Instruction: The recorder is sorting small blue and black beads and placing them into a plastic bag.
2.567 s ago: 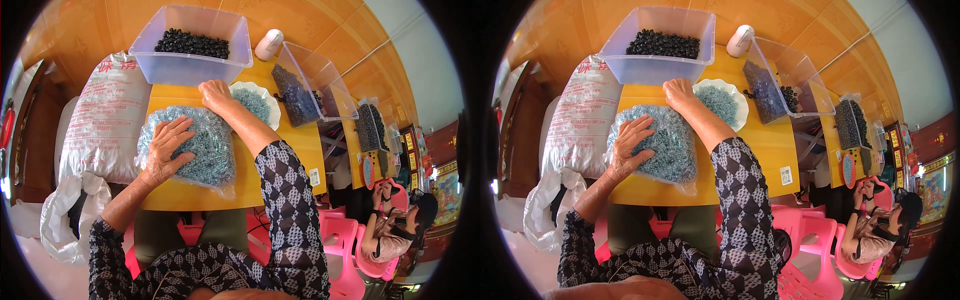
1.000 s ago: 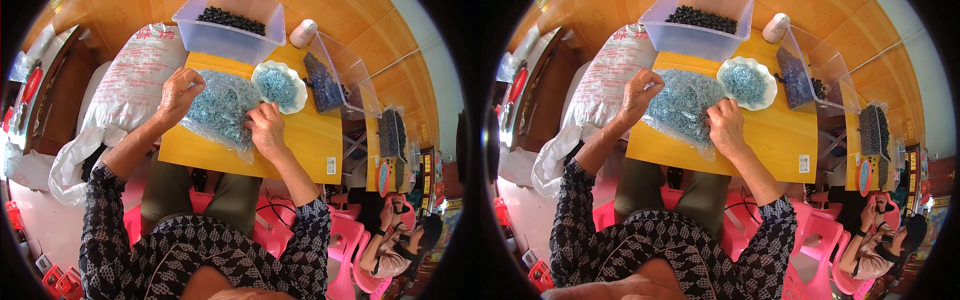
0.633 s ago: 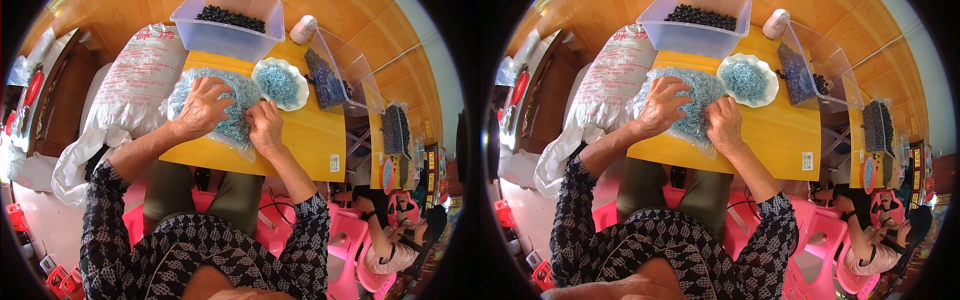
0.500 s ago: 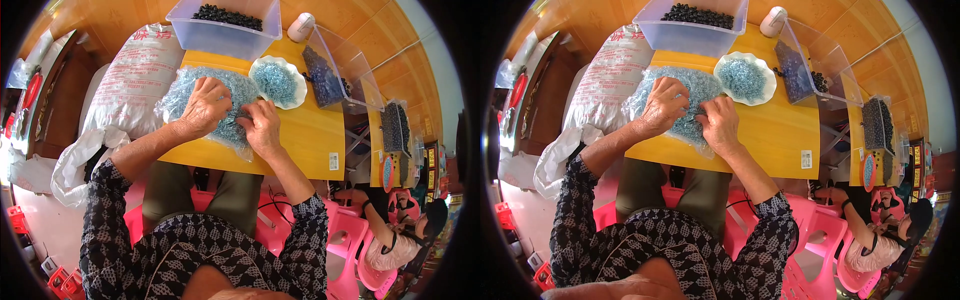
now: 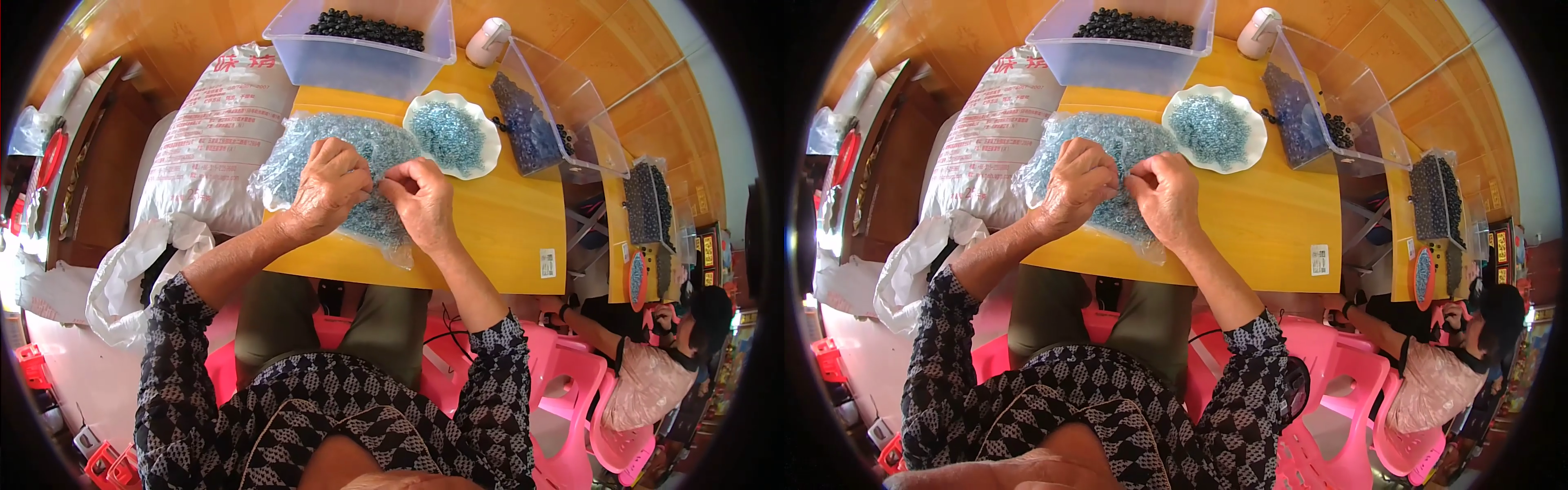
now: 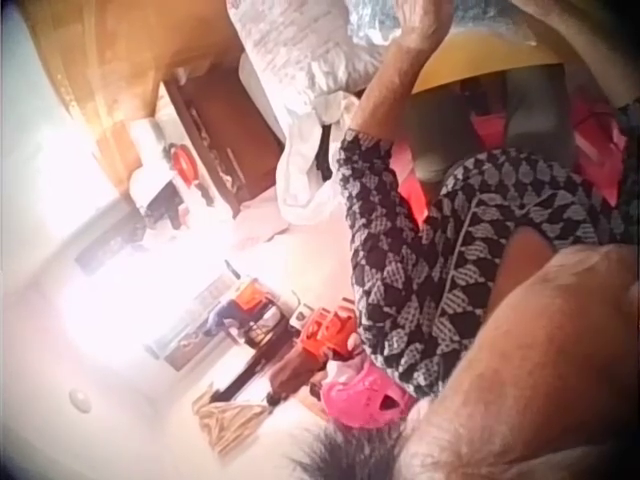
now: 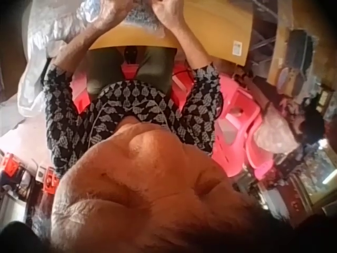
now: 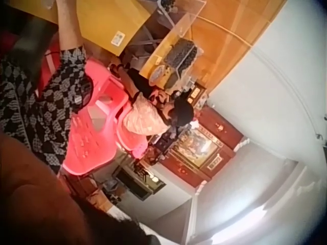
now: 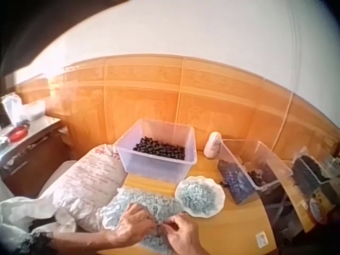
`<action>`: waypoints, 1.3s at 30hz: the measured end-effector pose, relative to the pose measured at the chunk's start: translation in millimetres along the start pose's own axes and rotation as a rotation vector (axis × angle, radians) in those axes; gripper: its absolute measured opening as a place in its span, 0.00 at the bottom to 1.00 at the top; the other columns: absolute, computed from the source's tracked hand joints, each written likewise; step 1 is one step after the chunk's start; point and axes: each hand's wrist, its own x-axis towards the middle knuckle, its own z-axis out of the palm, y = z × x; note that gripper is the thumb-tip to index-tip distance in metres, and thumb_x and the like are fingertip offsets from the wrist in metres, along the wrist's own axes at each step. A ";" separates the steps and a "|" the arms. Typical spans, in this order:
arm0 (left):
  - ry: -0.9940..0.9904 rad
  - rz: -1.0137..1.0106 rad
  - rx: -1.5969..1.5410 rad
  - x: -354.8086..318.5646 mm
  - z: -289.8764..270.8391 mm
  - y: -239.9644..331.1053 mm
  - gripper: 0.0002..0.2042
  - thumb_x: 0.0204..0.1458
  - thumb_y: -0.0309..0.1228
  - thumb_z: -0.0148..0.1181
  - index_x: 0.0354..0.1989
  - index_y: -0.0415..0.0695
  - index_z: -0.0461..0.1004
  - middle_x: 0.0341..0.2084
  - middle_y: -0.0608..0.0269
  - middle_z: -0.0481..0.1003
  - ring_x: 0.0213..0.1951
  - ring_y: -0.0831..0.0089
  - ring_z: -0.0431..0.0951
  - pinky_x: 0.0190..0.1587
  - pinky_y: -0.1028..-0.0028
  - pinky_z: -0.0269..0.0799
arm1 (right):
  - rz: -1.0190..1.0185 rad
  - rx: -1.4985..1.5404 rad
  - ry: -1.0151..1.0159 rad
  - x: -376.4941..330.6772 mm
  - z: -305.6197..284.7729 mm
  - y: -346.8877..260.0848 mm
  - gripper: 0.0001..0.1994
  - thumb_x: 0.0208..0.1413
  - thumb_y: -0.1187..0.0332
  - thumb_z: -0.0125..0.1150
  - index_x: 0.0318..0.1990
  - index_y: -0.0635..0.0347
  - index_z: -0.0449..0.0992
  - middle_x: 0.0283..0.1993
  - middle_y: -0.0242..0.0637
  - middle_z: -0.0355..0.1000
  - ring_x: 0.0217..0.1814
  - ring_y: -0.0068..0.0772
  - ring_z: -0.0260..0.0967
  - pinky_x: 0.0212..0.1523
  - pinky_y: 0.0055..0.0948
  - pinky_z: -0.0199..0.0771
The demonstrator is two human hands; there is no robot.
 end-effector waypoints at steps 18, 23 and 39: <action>-0.108 -0.225 0.178 -11.3 -56.1 -24.1 0.36 0.26 0.31 0.69 0.52 0.42 0.64 0.52 0.54 0.64 0.56 0.54 0.58 0.55 0.58 0.55 | 0.039 -0.365 0.262 11.8 -81.5 60.7 0.13 0.42 0.79 0.61 0.39 0.66 0.74 0.29 0.37 0.72 0.26 0.26 0.66 0.31 0.24 0.68; -0.156 -0.262 0.057 -23.7 -51.0 -44.5 0.23 0.30 0.27 0.64 0.41 0.46 0.71 0.44 0.59 0.68 0.50 0.56 0.63 0.52 0.60 0.58 | -0.109 -0.333 -0.046 -31.5 -41.7 23.6 0.19 0.34 0.72 0.71 0.38 0.65 0.74 0.31 0.35 0.69 0.33 0.31 0.65 0.33 0.28 0.67; 0.037 -0.562 -0.197 -35.5 -62.1 -21.2 0.05 0.40 0.18 0.57 0.26 0.37 0.68 0.24 0.61 0.71 0.31 0.72 0.72 0.37 0.76 0.67 | -0.125 -0.213 0.032 -60.3 -5.4 8.8 0.15 0.37 0.75 0.68 0.36 0.66 0.72 0.31 0.42 0.68 0.32 0.42 0.67 0.31 0.33 0.68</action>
